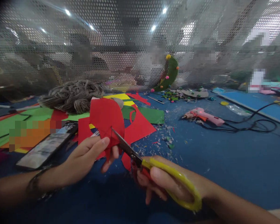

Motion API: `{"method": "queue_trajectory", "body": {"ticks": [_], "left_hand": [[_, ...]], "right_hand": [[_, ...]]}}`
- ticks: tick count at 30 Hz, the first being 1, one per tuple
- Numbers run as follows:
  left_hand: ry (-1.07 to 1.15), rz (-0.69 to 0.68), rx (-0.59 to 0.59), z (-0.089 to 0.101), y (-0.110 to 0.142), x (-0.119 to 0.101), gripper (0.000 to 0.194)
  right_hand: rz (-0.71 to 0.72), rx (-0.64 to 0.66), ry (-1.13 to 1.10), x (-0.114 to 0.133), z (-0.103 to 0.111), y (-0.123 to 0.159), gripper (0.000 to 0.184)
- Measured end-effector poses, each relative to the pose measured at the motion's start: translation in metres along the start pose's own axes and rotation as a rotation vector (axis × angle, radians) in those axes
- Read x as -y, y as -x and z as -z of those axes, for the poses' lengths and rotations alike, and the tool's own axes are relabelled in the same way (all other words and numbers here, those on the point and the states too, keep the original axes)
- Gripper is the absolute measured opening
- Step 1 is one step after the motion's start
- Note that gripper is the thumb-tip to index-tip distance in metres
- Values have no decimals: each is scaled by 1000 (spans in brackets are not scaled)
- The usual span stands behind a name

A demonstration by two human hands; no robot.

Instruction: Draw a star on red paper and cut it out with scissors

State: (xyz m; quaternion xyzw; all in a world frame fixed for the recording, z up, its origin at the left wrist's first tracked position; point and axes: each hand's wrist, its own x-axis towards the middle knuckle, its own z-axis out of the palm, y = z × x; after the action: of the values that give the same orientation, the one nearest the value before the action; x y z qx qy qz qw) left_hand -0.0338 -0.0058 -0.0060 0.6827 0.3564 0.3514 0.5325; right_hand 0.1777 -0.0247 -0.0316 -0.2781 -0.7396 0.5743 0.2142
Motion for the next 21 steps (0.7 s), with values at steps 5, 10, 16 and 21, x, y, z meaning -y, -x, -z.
{"method": "queue_trajectory", "body": {"ticks": [5, 10, 16, 21], "left_hand": [[-30, -19, 10, 5, -2, 2, 34], [-83, 7, -15, 7, -5, 0, 37], [-107, 9, -34, 8, -5, 1, 36], [-152, -2, 4, 10, -3, 1, 34]], "right_hand": [[38, -30, -99, 3, 2, 1, 45], [38, -33, -44, 9, 4, -1, 44], [35, -36, 38, 10, 4, 0, 49], [47, -14, 162, 10, 10, 0, 52]]}}
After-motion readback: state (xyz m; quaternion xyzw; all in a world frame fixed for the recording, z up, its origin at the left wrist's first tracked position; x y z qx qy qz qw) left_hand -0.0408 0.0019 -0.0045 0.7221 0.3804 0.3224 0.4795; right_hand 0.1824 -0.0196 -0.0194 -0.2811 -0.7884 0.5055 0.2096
